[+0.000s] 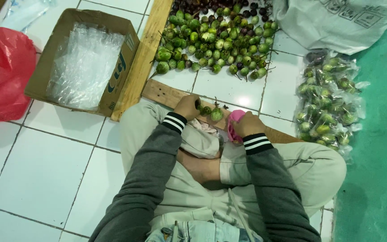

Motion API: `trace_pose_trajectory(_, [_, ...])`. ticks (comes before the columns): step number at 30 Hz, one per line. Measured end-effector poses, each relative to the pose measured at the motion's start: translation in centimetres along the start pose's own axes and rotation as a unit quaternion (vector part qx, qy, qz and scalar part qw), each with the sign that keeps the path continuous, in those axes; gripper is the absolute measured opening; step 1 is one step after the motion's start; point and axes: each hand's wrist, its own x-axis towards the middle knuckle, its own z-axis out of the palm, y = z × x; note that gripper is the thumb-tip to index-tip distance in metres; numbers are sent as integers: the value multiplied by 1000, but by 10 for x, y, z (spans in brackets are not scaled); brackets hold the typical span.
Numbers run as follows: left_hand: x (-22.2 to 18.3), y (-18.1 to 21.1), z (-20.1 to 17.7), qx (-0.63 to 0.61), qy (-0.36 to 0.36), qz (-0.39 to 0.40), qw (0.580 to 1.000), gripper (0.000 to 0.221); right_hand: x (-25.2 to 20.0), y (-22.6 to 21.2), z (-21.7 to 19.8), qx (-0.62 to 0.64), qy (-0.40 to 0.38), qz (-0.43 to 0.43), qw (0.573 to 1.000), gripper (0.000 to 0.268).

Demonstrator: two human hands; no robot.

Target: Cleaning and packaging small green fruits into individual plastic bags

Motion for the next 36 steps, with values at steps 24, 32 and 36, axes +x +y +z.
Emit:
trace_pose_trajectory(24, [22,-29,12,-27,30,-55,998,36,-17,-41,8,49,286,-195,937,40])
trace_pose_trajectory(32, [-78,18,-135,-169,168,-86,967,57,-11,-142,11,99,232,-370,894,30])
trace_pose_trajectory(36, [-76,-25,-161,-195,417,-70,885,50,-2,-203,1,88,196,-467,858,25])
